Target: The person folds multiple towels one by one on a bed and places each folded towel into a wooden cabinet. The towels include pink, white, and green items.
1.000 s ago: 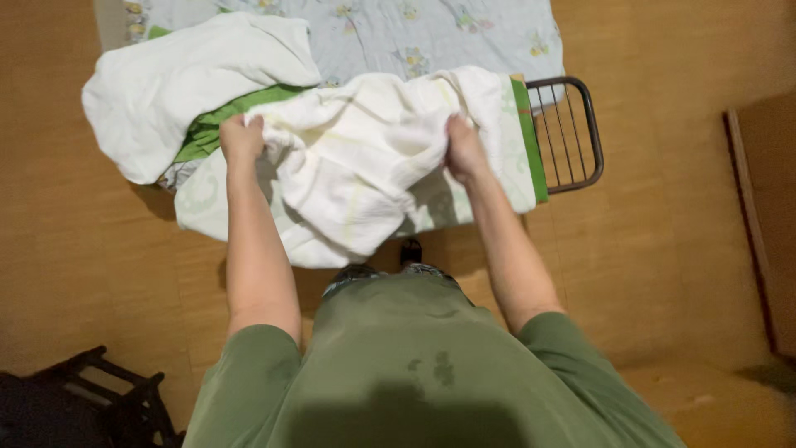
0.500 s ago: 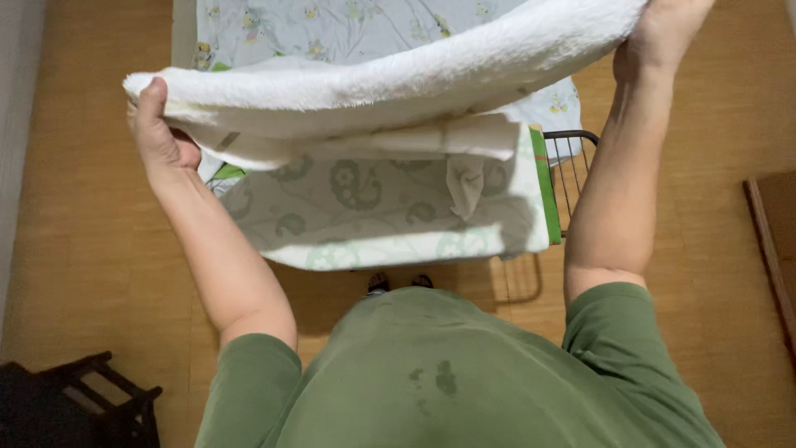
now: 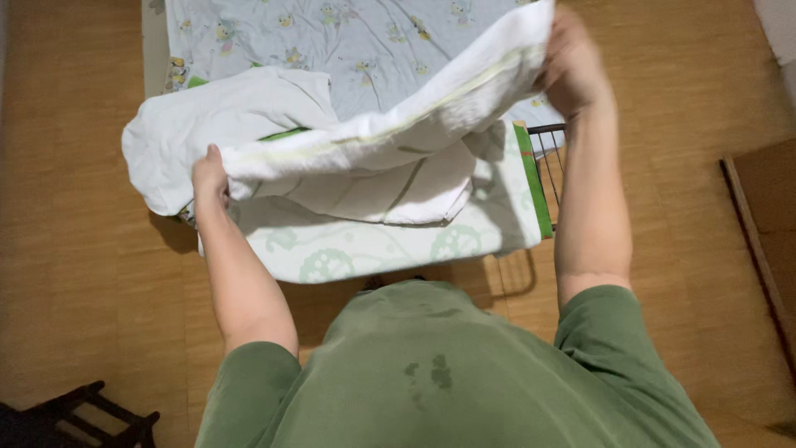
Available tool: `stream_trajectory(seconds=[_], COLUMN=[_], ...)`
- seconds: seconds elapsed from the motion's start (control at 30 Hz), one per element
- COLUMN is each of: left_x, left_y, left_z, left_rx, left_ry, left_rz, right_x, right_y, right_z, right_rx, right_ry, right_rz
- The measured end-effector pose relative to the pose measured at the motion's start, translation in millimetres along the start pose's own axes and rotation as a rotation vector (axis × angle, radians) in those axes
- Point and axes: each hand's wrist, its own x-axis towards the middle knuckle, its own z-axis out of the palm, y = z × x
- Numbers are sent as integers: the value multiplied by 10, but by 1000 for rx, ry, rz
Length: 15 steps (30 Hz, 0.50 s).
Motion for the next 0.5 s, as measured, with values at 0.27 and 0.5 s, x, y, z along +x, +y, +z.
stream_trajectory(seconds=[0.27,0.5], left_x=[-197,-151], left_y=[-679,-404], left_z=[-211,-259], left_rx=[-77,171], left_ry=[-328,-420], left_rz=[-574,-353], right_x=[-300,-246], right_y=[446,88], right_z=[-479,-454], right_rx=[-327,-538], right_ry=[260,24], right_rz=[204,145])
